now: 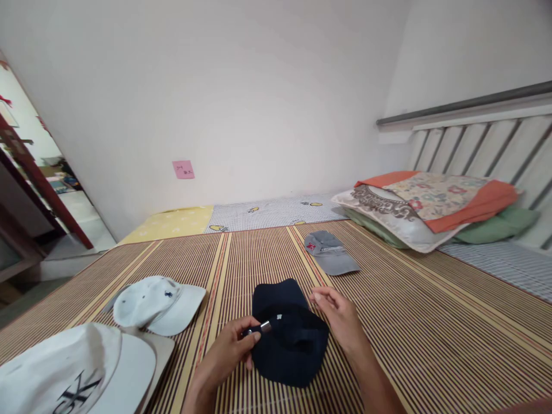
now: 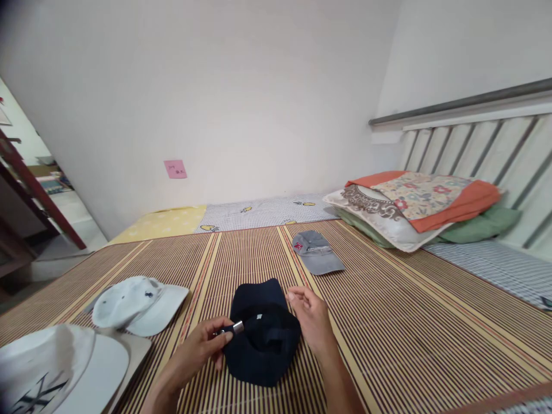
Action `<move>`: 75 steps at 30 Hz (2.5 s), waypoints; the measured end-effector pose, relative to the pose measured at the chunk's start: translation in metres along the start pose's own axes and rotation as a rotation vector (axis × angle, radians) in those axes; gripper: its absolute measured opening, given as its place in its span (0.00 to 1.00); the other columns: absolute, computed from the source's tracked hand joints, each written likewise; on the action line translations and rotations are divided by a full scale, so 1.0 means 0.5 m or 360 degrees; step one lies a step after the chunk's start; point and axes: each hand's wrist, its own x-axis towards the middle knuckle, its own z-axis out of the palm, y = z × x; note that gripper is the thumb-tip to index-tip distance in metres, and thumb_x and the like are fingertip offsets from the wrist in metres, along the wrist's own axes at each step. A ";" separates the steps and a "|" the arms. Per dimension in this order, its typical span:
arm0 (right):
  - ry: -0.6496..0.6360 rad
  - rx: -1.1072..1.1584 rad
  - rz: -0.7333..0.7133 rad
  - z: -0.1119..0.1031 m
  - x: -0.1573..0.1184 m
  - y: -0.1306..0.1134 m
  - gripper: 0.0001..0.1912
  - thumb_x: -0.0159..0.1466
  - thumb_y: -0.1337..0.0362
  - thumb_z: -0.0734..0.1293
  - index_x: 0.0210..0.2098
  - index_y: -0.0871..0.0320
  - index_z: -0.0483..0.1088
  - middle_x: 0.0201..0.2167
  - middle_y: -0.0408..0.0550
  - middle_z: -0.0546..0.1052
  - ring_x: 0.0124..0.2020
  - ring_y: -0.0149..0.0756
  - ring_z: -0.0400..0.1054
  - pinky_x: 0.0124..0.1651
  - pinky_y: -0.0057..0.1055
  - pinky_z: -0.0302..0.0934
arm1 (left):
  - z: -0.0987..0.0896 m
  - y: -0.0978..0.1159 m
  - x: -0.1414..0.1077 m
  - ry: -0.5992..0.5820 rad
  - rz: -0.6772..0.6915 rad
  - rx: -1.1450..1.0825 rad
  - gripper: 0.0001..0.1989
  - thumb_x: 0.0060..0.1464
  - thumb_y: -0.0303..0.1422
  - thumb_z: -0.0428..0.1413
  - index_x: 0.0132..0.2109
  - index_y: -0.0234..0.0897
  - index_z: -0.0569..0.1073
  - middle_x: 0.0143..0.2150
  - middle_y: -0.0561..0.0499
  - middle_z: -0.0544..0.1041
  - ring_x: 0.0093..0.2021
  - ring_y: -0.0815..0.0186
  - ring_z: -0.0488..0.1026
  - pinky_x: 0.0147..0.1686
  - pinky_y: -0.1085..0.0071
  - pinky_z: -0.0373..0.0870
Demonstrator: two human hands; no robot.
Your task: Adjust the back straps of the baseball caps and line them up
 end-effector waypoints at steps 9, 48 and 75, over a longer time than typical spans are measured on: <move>-0.0850 -0.0494 -0.0131 0.030 0.004 -0.135 0.07 0.64 0.60 0.69 0.38 0.56 0.78 0.36 0.47 0.82 0.40 0.39 0.77 0.44 0.33 0.67 | 0.003 -0.008 0.015 0.0100 0.0076 -0.0078 0.22 0.53 0.52 0.63 0.38 0.36 0.76 0.25 0.59 0.71 0.19 0.72 0.68 0.22 0.75 0.58; -0.0983 0.0213 0.0048 0.023 -0.004 -0.126 0.18 0.64 0.63 0.67 0.54 0.57 0.72 0.37 0.46 0.80 0.23 0.25 0.65 0.26 0.25 0.56 | 0.005 0.010 0.004 0.0127 0.0178 -0.0179 0.19 0.60 0.49 0.62 0.42 0.36 0.80 0.28 0.53 0.74 0.30 0.66 0.70 0.35 0.70 0.65; -0.1086 -0.0169 0.0054 0.055 -0.015 -0.114 0.05 0.63 0.66 0.69 0.36 0.58 0.78 0.29 0.46 0.81 0.26 0.29 0.68 0.25 0.23 0.55 | 0.001 0.002 0.001 0.0015 0.0267 -0.0318 0.13 0.60 0.42 0.63 0.37 0.37 0.76 0.32 0.55 0.70 0.33 0.67 0.68 0.36 0.71 0.64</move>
